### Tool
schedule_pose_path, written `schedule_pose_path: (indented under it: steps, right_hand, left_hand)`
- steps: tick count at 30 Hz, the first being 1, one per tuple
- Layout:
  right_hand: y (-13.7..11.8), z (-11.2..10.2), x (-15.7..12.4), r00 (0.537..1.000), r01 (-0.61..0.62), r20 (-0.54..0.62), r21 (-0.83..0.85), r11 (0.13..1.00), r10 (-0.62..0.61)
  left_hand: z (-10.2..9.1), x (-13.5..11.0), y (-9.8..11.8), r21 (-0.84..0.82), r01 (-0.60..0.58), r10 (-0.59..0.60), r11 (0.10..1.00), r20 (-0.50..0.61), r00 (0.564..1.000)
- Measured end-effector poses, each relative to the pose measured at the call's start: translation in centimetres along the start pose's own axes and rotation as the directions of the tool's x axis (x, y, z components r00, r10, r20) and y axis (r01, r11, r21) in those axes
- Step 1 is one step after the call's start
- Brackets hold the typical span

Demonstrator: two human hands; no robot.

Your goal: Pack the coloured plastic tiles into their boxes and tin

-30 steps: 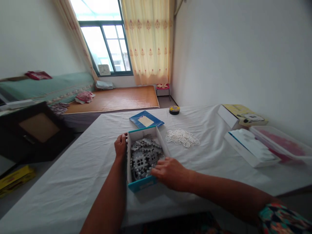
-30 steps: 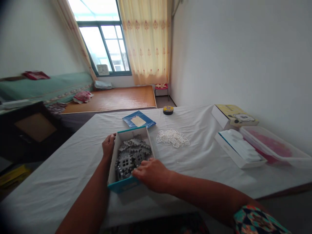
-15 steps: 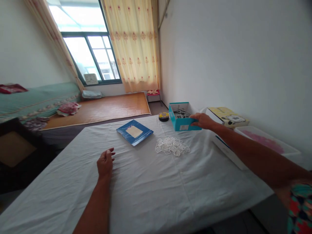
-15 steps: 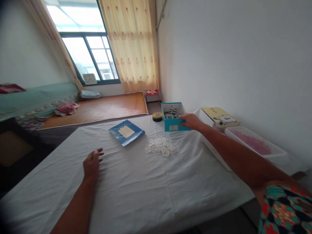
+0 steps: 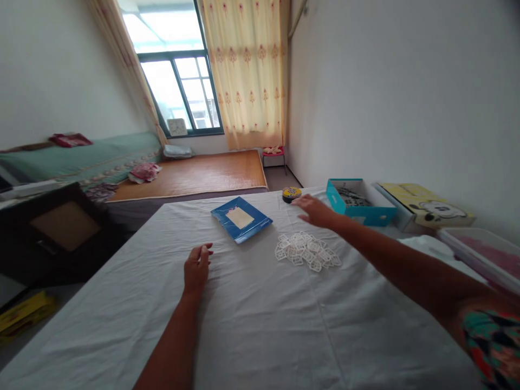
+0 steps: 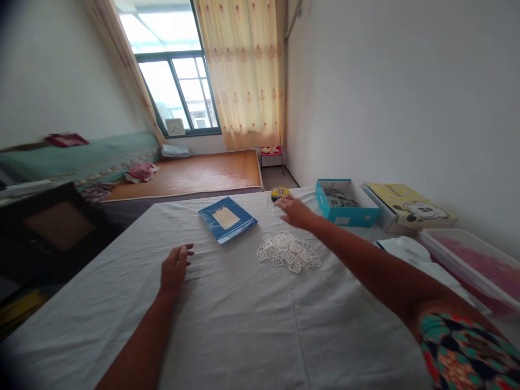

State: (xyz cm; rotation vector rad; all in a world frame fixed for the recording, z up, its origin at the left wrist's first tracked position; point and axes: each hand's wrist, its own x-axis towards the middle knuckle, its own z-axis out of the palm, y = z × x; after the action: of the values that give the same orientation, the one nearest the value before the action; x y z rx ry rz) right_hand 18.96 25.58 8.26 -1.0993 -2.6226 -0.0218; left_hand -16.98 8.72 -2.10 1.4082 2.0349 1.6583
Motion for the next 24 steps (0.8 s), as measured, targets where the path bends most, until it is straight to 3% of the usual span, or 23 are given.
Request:
schedule_pose_path:
  steps: [2,4,7,9,12,16,21,24]
  right_hand:
    - [-3.8,3.3,2.4,0.968,0.245,0.056,-0.043,0.969,-0.243]
    - [-7.0,6.5,4.4,0.944,0.322,0.103,-0.104,0.941,-0.312]
    - [-9.2,9.3,6.8,0.974,0.198,0.137,-0.135,0.971,-0.179]
    - [-8.8,9.3,8.1,0.985,0.124,0.135,-0.122,0.985,-0.107]
    - [-5.9,6.8,8.8,0.997,0.049,0.063,-0.14,0.989,-0.041]
    - [0.4,0.3,7.0,0.978,-0.169,-0.157,-0.218,0.961,0.136]
    - [9.7,-7.3,1.3,0.817,-0.519,-0.447,-0.292,0.803,0.365]
    - [14.1,-8.7,-2.4,0.754,-0.641,-0.427,-0.312,0.702,0.499]
  left_hand:
    - [-0.1,-0.1,0.0,0.002,0.009,-0.009,1.0,-0.005,1.0]
    - [-0.3,-0.2,0.0,-0.003,0.022,-0.022,1.0,-0.017,1.0]
    - [-0.4,-0.2,-0.2,-0.014,0.036,-0.036,0.999,-0.03,0.999]
    - [-0.4,-0.2,-0.4,-0.017,0.035,-0.036,0.999,-0.027,0.999]
    - [-0.4,-0.1,-0.6,-0.016,0.024,-0.025,1.0,-0.012,1.0]
    - [-0.4,0.0,-0.5,-0.018,0.013,-0.013,1.0,0.002,1.0]
    - [-0.2,0.1,-0.4,-0.005,-0.006,0.006,1.0,0.004,1.0]
    - [-0.1,0.2,-0.4,0.001,-0.008,0.008,1.0,0.011,1.0]
